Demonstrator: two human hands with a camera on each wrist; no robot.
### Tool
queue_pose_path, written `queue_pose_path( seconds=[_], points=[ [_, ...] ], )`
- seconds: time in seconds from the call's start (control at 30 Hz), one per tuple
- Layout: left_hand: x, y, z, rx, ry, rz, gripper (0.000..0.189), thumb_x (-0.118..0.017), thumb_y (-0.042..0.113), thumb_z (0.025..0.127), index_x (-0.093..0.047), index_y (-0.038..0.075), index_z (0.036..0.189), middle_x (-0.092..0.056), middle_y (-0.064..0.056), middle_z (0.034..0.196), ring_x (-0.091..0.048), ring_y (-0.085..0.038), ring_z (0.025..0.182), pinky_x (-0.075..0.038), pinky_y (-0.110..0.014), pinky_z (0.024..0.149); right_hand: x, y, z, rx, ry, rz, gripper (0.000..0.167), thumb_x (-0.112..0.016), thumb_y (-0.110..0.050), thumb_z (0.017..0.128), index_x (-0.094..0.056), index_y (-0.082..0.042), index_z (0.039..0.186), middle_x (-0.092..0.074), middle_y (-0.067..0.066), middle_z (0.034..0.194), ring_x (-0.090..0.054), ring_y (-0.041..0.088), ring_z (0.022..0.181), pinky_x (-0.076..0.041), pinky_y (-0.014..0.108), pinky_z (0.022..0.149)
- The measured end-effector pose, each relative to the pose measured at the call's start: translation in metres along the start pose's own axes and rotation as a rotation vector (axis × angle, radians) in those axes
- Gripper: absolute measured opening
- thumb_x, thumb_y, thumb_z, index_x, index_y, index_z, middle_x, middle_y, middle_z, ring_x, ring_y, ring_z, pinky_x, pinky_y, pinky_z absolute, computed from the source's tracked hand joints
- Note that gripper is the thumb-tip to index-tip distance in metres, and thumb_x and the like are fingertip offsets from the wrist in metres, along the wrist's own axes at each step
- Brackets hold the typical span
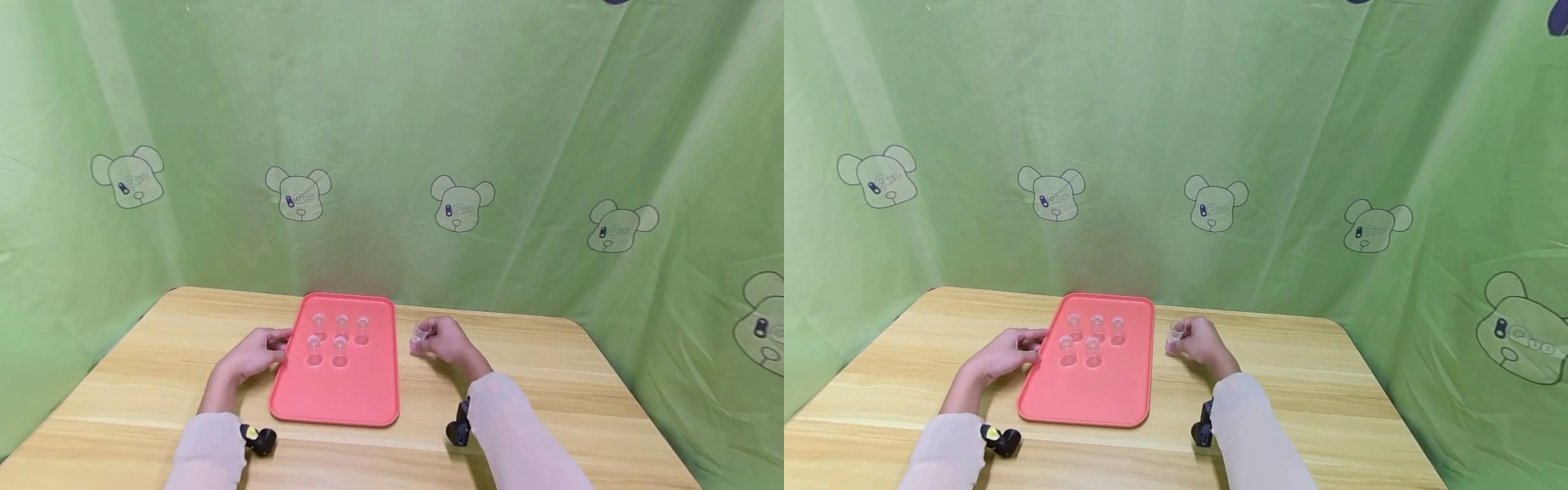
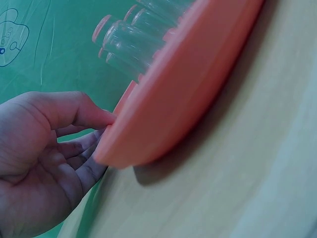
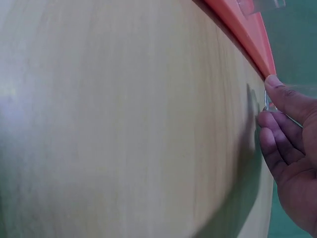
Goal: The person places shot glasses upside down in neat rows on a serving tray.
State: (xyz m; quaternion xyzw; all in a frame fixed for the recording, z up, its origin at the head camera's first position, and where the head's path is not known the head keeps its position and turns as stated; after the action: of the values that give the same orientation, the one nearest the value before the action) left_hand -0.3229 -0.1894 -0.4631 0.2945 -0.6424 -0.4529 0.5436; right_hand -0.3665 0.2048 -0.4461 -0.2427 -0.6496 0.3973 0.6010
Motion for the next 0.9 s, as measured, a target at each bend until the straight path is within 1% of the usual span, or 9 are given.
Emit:
queue_pose_path(
  seconds=[0.13, 0.27, 0.43, 0.6, 0.73, 0.9],
  points=[
    [0.000, -0.001, 0.000, 0.005, 0.001, -0.003, 0.061, -0.059, -0.009, 0.084, -0.048, -0.014, 0.144, -0.066, -0.023, 0.123, -0.059, -0.025, 0.099, -0.051, -0.027, 0.071, 0.002, -0.006, 0.001, 0.028, -0.018, -0.038, 0.023, -0.081, 0.002, 0.081, -0.073, 0.003, 0.103, -0.072, 0.006, 0.086, -0.067, 0.017, 0.081, -0.056, 0.031, 0.078],
    [0.000, 0.000, 0.000, 0.005, 0.001, -0.003, 0.061, -0.059, -0.009, 0.084, -0.048, -0.014, 0.144, -0.066, -0.023, 0.123, -0.059, -0.025, 0.099, -0.051, -0.027, 0.071, 0.004, -0.015, 0.002, 0.098, -0.033, -0.095, 0.019, -0.083, -0.002, 0.080, -0.074, -0.002, 0.097, -0.072, 0.002, 0.085, -0.066, 0.015, 0.079, -0.055, 0.031, 0.077],
    [0.000, 0.000, 0.000, 0.003, 0.000, -0.001, 0.060, -0.059, -0.009, 0.085, -0.048, -0.014, 0.144, -0.066, -0.023, 0.124, -0.059, -0.026, 0.099, -0.051, -0.027, 0.073, 0.004, -0.026, 0.002, 0.165, -0.048, -0.131, 0.019, -0.084, -0.005, 0.080, -0.075, -0.003, 0.097, -0.073, 0.002, 0.086, -0.067, 0.014, 0.080, -0.056, 0.032, 0.078],
    [0.000, 0.000, 0.001, -0.004, -0.003, 0.002, 0.061, -0.059, -0.009, 0.084, -0.048, -0.014, 0.144, -0.066, -0.024, 0.125, -0.059, -0.026, 0.100, -0.051, -0.028, 0.074, 0.000, -0.034, 0.002, 0.191, -0.057, -0.158, 0.018, -0.084, -0.006, 0.080, -0.075, -0.004, 0.096, -0.072, 0.001, 0.088, -0.067, 0.013, 0.081, -0.056, 0.031, 0.078],
    [0.000, 0.000, 0.001, -0.007, -0.005, -0.002, 0.061, -0.059, -0.009, 0.084, -0.048, -0.014, 0.144, -0.065, -0.024, 0.124, -0.059, -0.026, 0.100, -0.051, -0.027, 0.074, -0.004, -0.038, 0.002, 0.201, -0.075, -0.160, 0.017, -0.083, -0.003, 0.080, -0.074, -0.004, 0.095, -0.071, 0.000, 0.085, -0.065, 0.013, 0.079, -0.056, 0.029, 0.073],
    [0.000, 0.001, 0.001, -0.005, -0.005, -0.006, 0.060, -0.058, -0.010, 0.085, -0.047, -0.015, 0.144, -0.065, -0.025, 0.125, -0.059, -0.027, 0.100, -0.051, -0.027, 0.073, -0.009, -0.045, 0.001, 0.206, -0.109, -0.157, 0.019, -0.082, -0.001, 0.081, -0.074, -0.003, 0.098, -0.070, 0.001, 0.085, -0.062, 0.014, 0.077, -0.055, 0.029, 0.070]
  ],
)
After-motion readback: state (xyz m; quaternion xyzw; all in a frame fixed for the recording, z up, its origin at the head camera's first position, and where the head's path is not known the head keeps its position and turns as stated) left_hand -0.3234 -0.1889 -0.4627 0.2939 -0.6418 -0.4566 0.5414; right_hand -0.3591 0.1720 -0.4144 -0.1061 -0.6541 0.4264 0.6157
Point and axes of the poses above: each hand's wrist, its own z-axis towards the middle knuckle, its own x-axis out of the back of the hand, y = z × x, the point moved 2 cm from there along z, towards the middle knuckle
